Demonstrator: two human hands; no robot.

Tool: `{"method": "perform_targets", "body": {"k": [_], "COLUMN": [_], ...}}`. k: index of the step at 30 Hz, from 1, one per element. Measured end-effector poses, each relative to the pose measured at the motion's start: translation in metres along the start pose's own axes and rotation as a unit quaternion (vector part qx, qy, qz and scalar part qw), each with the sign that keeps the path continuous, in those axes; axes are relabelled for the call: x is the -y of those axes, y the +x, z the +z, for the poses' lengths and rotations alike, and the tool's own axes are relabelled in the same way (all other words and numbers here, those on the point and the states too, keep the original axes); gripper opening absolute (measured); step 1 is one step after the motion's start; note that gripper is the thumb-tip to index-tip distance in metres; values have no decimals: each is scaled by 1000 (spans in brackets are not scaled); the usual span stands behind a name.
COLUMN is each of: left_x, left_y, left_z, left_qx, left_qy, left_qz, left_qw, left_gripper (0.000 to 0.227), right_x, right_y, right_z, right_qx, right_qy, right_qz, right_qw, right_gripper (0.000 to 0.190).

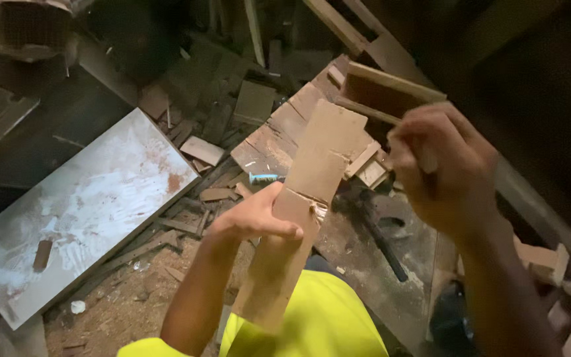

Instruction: The person uses a hammer and a blue cylindrical tool to drive fasteners into small wooden pieces on a workbench. They repeatedly position the tool, strike it with the hammer, and occasionally inspect the joined wood. The workspace contains scattered wood scraps and assembled parts.

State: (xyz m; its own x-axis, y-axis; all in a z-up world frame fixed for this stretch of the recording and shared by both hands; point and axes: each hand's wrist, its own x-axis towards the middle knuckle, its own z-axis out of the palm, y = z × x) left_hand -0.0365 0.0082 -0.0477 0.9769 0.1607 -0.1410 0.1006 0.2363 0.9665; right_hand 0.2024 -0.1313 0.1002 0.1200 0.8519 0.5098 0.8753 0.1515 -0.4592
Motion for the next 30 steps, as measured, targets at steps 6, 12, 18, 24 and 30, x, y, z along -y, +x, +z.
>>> {"method": "perform_targets", "body": {"k": [6,12,18,24,30], "left_x": [-5,-15,-21,-21,-30], "left_y": [-12,-3,5,12,14], "left_z": [6,12,17,19,21], "left_qx": [-31,-46,-44,-38,-40], "left_qy": [-15,30,18,21,45], "left_qz": [35,37,39,22,28], "left_qw": [999,998,998,999,998], "left_gripper": [54,45,44,37,37], "right_x": [13,16,31,31,21], "right_y": [-12,-25,-27,-21,-25], "right_z": [11,15,31,38,43], "right_qx": [89,160,143,137,144], "right_qy": [-58,-92,-27,-7,-1], "right_qz": [26,-5,-14,-75,-78], "right_qw": [994,983,989,988,987], "right_gripper": [3,10,23,35,30]}}
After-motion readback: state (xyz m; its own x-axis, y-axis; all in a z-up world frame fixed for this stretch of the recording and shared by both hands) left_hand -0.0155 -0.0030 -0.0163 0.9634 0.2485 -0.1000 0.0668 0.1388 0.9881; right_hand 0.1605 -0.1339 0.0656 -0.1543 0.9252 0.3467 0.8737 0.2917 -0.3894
